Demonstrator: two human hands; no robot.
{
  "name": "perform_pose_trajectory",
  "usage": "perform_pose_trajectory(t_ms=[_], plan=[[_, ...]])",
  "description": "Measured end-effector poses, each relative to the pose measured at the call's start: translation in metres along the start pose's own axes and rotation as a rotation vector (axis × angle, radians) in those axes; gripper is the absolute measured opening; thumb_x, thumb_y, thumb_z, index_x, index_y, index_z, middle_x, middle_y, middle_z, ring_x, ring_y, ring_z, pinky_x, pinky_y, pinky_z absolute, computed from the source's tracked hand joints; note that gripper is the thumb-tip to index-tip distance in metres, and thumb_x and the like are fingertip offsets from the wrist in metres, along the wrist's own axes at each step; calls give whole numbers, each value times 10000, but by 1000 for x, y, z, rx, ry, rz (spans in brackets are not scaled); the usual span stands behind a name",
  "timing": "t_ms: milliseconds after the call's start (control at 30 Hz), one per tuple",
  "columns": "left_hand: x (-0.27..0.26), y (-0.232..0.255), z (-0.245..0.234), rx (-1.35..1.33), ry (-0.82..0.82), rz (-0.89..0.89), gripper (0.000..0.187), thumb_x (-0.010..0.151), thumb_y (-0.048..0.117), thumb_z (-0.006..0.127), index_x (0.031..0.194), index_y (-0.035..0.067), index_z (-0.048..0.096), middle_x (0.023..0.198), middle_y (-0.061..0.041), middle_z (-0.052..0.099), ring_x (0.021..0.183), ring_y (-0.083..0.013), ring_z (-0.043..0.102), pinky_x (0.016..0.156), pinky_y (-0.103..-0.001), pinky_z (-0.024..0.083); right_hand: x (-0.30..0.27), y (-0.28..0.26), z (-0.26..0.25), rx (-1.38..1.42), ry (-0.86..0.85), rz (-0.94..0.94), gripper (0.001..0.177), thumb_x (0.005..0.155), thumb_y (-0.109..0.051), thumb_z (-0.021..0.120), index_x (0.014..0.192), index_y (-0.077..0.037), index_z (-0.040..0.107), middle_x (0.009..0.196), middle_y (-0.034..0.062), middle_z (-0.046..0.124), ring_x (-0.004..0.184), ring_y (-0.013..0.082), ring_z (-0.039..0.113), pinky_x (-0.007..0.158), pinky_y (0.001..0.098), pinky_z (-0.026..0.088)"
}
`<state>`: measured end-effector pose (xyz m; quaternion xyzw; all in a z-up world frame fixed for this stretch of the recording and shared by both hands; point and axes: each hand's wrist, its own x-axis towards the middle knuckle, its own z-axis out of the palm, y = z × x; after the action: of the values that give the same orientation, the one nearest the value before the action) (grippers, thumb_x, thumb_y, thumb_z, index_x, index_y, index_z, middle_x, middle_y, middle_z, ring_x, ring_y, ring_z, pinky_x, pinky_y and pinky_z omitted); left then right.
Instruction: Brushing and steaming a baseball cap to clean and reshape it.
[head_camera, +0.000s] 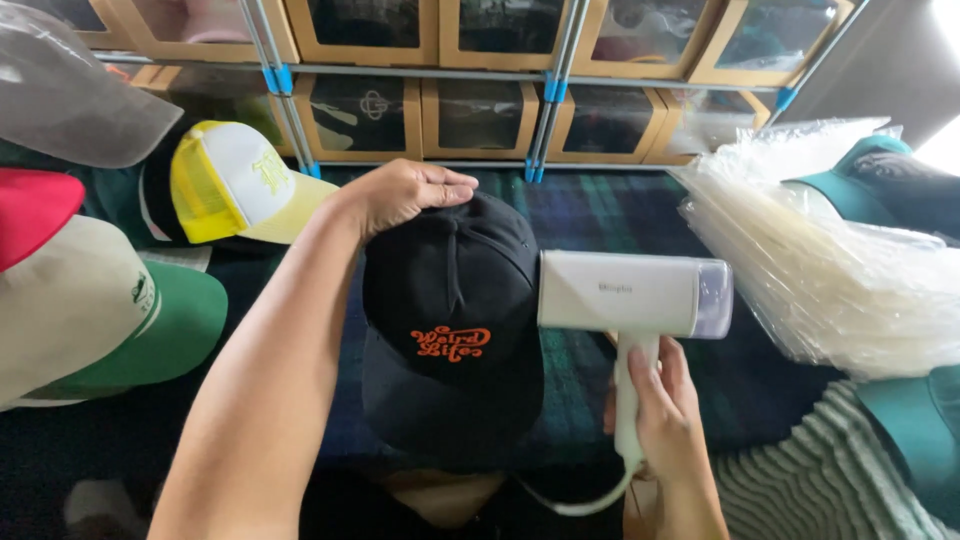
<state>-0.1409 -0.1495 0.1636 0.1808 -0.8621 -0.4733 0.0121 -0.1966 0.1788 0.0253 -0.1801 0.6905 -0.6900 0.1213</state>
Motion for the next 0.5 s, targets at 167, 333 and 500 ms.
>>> perform_pose_trajectory(t_ms=[167, 333, 500], plan=[[-2, 2, 0, -18, 28, -15, 533, 844, 425, 661, 1330, 211, 701, 1406, -31, 696, 1345, -175, 617, 1158, -262, 410, 39, -5, -1, -27, -46, 134, 506, 959, -389, 518, 1355, -74, 485, 772, 153, 550, 452, 258, 542, 375, 387, 467], [3, -13, 2, -11, 64, 52, 640, 832, 455, 676, 1408, 176, 639, 1395, -39, 693, 1317, -123, 622, 1113, -221, 406, 26, 8, -16, -17, -20, 215, 515, 946, -383, 547, 1336, -47, 533, 763, 174, 546, 443, 289, 528, 359, 406, 427], [-49, -38, 33, 301, 701, 607, 342, 984, 340, 680, 1187, 72, 746, 1237, -145, 733, 1203, -299, 655, 1023, -404, 489, 16, -33, -31, -261, -88, -163, 445, 970, -290, 549, 1348, -55, 527, 649, 145, 591, 459, 230, 583, 409, 367, 498]])
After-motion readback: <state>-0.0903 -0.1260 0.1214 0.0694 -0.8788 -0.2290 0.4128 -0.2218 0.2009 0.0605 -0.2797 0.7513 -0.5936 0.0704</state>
